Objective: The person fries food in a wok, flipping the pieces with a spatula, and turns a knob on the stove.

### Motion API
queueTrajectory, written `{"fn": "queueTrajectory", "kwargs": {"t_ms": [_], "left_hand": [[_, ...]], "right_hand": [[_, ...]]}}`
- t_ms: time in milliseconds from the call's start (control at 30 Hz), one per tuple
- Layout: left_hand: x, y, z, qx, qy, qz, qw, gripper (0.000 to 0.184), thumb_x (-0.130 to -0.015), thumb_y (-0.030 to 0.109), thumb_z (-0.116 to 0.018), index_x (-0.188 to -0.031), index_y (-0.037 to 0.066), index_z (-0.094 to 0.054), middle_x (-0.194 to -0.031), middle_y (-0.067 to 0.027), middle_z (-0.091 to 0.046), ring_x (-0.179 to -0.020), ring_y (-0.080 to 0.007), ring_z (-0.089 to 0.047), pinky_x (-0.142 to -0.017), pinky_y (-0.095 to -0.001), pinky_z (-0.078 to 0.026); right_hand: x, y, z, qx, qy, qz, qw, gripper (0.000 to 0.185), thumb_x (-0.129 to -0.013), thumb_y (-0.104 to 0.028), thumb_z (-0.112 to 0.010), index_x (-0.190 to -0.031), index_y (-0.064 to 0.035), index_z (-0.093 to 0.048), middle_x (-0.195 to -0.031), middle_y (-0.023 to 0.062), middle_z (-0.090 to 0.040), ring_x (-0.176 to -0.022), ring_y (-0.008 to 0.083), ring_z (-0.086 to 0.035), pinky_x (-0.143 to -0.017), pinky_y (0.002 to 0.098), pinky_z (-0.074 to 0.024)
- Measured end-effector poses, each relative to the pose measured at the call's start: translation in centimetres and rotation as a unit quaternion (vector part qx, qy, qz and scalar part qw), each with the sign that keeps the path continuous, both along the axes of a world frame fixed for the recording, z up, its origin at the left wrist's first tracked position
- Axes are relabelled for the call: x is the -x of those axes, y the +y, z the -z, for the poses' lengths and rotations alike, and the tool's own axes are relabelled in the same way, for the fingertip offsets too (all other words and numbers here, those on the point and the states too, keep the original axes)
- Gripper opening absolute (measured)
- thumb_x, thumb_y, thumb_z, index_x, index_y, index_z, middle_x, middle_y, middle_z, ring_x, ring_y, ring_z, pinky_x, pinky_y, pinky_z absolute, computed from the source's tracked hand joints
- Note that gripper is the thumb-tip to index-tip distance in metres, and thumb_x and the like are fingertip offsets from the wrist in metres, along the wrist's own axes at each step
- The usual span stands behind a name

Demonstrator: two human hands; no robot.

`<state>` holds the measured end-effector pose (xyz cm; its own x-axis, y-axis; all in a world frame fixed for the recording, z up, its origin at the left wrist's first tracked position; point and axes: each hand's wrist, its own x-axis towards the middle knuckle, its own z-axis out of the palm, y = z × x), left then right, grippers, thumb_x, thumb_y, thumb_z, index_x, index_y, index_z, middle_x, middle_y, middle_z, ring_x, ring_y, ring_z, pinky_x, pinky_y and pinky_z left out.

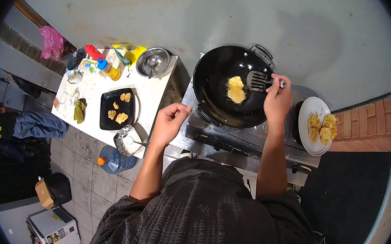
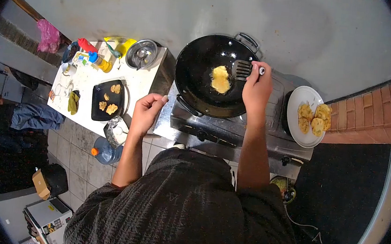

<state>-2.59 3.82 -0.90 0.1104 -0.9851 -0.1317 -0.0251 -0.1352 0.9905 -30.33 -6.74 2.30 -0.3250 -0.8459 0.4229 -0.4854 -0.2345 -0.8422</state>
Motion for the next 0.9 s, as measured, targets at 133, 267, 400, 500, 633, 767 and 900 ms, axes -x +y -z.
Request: {"fn": "queueTrajectory", "kwargs": {"t_ms": [133, 267, 400, 500, 633, 767, 900], "left_hand": [[0.0, -0.1, 0.0, -0.003, 0.007, 0.004, 1.000, 0.013, -0.092, 0.014, -0.064, -0.086, 0.003, -0.066, -0.066, 0.0106, -0.050, -0.058, 0.0006, -0.037, -0.052, -0.0176, -0.027], [0.0, -0.3, 0.1, 0.003, 0.002, 0.008, 1.000, 0.013, -0.092, 0.014, -0.064, -0.086, 0.002, -0.066, -0.066, 0.0108, -0.050, -0.058, 0.0007, -0.037, -0.052, -0.0175, -0.027], [-0.3, -0.3, -0.2, -0.007, 0.005, 0.012, 1.000, 0.014, -0.092, 0.015, -0.064, -0.088, 0.002, -0.066, -0.069, 0.0092, -0.054, -0.060, 0.0003, -0.041, -0.054, -0.0173, -0.030], [-0.4, -0.4, 0.2, -0.006, 0.010, 0.005, 1.000, 0.014, -0.092, 0.015, -0.064, -0.089, 0.001, -0.066, -0.074, 0.0068, -0.059, -0.066, -0.0008, -0.046, -0.059, -0.0173, -0.035], [-0.5, -0.4, -0.2, -0.008, 0.000, 0.006, 1.000, 0.014, -0.092, 0.014, -0.064, -0.090, 0.000, -0.066, -0.079, 0.0051, -0.061, -0.071, -0.0020, -0.049, -0.064, -0.0176, -0.038], [-0.4, -0.5, -0.4, -0.009, -0.007, 0.003, 1.000, 0.014, -0.092, 0.014, -0.064, -0.090, 0.000, -0.066, -0.078, 0.0055, -0.060, -0.070, -0.0018, -0.048, -0.063, -0.0177, -0.038], [-0.1, -0.7, -0.5, -0.014, -0.003, 0.013, 1.000, 0.013, -0.092, 0.015, -0.065, -0.088, 0.002, -0.067, -0.071, 0.0083, -0.056, -0.062, -0.0002, -0.043, -0.055, -0.0171, -0.031]], "right_hand": [[-0.3, -0.9, 0.4, -0.029, 0.007, -0.011, 0.999, 0.018, -0.098, -0.018, -0.047, -0.103, -0.0026, -0.055, -0.091, 0.0093, -0.068, -0.060, 0.0161, -0.061, -0.062, 0.0308, -0.0489], [-0.8, -1.9, 1.8, -0.038, -0.050, -0.039, 0.997, 0.018, -0.099, -0.018, -0.046, -0.104, -0.0027, -0.053, -0.101, 0.0095, -0.069, -0.063, 0.0162, -0.062, -0.063, 0.0306, -0.0491], [-1.4, -2.0, 1.8, 0.023, -0.049, -0.080, 0.995, 0.017, -0.098, -0.018, -0.047, -0.104, -0.0026, -0.053, -0.105, 0.0085, -0.068, -0.065, 0.0158, -0.063, -0.064, 0.0301, -0.0490], [-1.2, -0.7, -0.2, 0.010, -0.015, -0.057, 0.998, 0.015, -0.098, -0.017, -0.049, -0.103, -0.0039, -0.056, -0.096, 0.0076, -0.068, -0.063, 0.0156, -0.061, -0.063, 0.0298, -0.0482], [0.1, -0.2, -0.1, 0.007, 0.007, -0.042, 0.999, 0.014, -0.097, -0.016, -0.049, -0.103, -0.0055, -0.058, -0.086, 0.0076, -0.066, -0.060, 0.0156, -0.058, -0.061, 0.0293, -0.0468], [1.8, -0.7, 0.1, 0.000, 0.022, -0.050, 0.998, 0.015, -0.097, -0.017, -0.049, -0.102, -0.0050, -0.057, -0.084, 0.0071, -0.066, -0.059, 0.0147, -0.057, -0.059, 0.0286, -0.0461], [2.7, -1.5, 0.6, -0.030, -0.023, -0.057, 0.998, 0.016, -0.097, -0.019, -0.049, -0.103, -0.0043, -0.053, -0.084, 0.0054, -0.067, -0.057, 0.0128, -0.056, -0.058, 0.0280, -0.0457]]}}
